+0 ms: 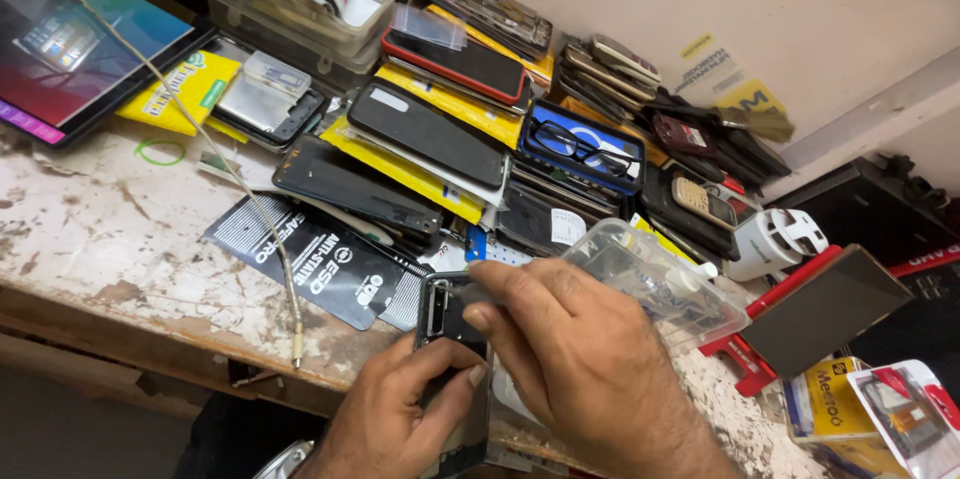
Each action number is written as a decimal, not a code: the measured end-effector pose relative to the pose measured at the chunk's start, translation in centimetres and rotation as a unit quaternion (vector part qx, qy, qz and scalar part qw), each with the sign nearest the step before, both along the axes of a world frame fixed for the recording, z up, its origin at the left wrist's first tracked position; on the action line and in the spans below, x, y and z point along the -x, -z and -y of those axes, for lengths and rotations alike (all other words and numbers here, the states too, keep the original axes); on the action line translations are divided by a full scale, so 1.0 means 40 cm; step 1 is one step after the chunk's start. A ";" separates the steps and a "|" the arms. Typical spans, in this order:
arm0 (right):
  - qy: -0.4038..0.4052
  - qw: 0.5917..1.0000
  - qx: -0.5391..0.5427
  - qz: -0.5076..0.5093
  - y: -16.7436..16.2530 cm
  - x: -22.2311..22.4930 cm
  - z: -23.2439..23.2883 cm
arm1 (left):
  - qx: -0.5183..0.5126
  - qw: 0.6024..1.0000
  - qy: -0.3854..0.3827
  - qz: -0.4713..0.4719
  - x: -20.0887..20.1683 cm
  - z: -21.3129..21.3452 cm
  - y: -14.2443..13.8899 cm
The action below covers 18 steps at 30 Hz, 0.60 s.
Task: The person uses a screwdriver to remove screws from the back of a disassembled smartphone. They then use their fingers to lift and remove a small internal component from the device's chassis.
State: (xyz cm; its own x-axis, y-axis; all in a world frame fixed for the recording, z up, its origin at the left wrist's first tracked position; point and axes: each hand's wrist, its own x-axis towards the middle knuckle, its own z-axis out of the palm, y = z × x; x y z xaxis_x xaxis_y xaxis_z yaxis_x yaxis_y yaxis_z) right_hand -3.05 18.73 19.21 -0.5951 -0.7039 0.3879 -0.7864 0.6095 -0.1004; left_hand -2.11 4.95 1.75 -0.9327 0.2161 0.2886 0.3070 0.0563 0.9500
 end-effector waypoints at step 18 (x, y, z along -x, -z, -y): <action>-0.017 0.998 -0.009 -0.055 0.026 0.008 -0.013 | 0.004 1.000 0.001 0.004 0.002 -0.015 0.006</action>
State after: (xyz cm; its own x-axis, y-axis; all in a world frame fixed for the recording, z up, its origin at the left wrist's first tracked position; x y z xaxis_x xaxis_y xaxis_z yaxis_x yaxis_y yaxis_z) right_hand -3.37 19.27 18.17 -0.5247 -0.7308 0.4367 -0.8124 0.5831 -0.0003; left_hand -2.18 5.56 1.49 -0.9346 0.2204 0.2791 0.2991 0.0626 0.9522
